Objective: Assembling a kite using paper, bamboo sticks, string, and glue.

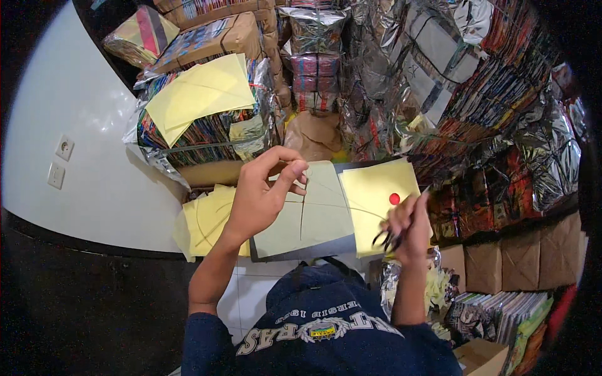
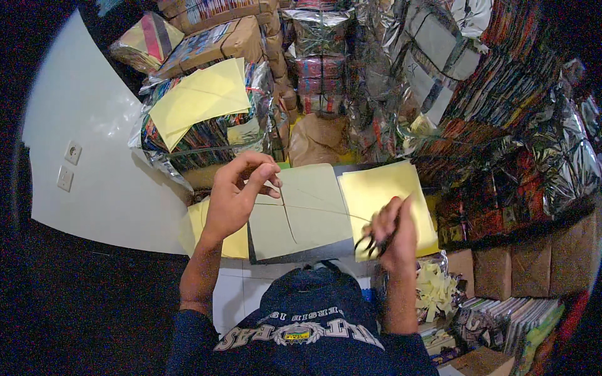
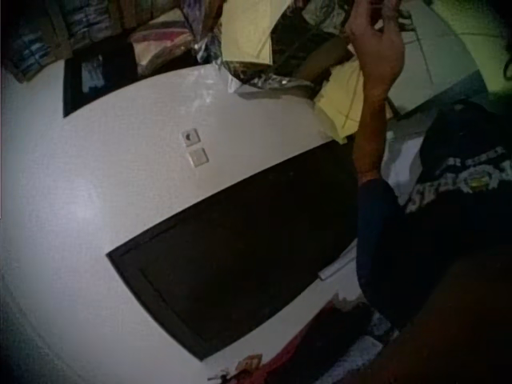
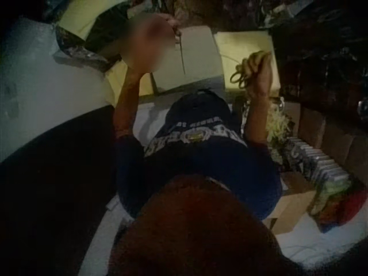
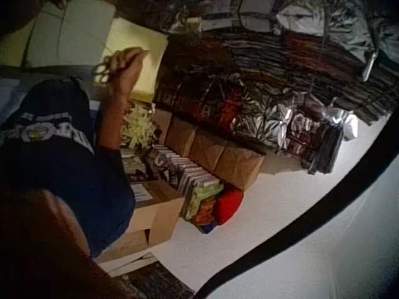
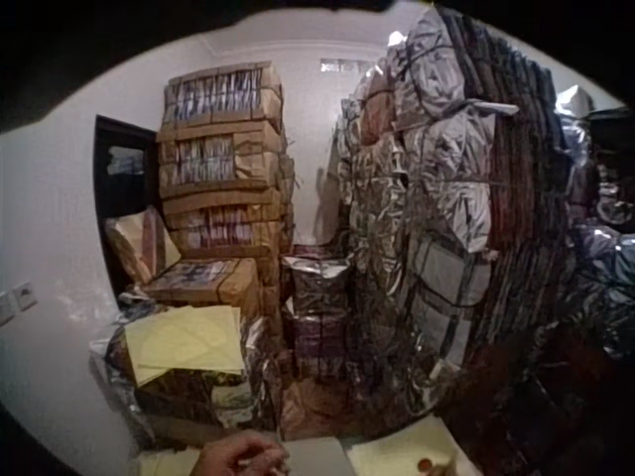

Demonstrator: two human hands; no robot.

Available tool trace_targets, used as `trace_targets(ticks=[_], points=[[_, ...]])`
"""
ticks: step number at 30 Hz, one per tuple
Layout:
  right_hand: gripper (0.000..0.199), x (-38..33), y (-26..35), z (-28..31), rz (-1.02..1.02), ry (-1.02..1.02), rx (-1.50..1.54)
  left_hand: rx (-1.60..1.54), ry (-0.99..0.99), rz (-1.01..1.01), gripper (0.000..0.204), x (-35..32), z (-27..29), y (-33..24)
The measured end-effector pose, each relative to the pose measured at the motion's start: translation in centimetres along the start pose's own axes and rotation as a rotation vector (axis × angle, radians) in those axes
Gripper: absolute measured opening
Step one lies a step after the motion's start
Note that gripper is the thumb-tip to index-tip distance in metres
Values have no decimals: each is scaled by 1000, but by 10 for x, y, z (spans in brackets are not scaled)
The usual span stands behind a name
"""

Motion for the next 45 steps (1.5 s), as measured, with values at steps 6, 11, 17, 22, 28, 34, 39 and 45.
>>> trace_targets(ticks=[6, 11, 17, 22, 28, 34, 39, 45], points=[[21, -35, -4, -41, -43, 161, -442, -60, -28, 106, 19, 30, -16, 10], [29, 9, -20, -67, 394, -8, -833, -137, -6, 136, 21, 46, -32, 7], [33, 42, -32, -69, 408, 28, -752, -204, -12, 140, 18, 57, -43, -1], [22, 57, -13, -60, 524, 16, -761, -182, -55, 90, 18, 61, -42, -6], [28, 74, 18, -40, 654, 29, -851, -138, -99, 38, 17, 62, -47, -9], [28, 83, 30, -21, 679, 57, -832, -310, -121, 34, 18, 60, -56, -2], [29, 89, 40, -15, 733, 63, -875, -339, -167, -64, 17, 62, -50, -9], [26, 91, 55, -15, 796, 53, -967, 771, -132, -558, 31, 52, -63, -53]])
Point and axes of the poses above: each hand's wrist, its own x-axis towards the middle knuckle, its own z-axis out of the back of the hand, y = z × x, the point moved 4 cm from there along x, towards the middle knuckle, and after that the axes turned 15 degrees about -x, right-handed, at the moved point
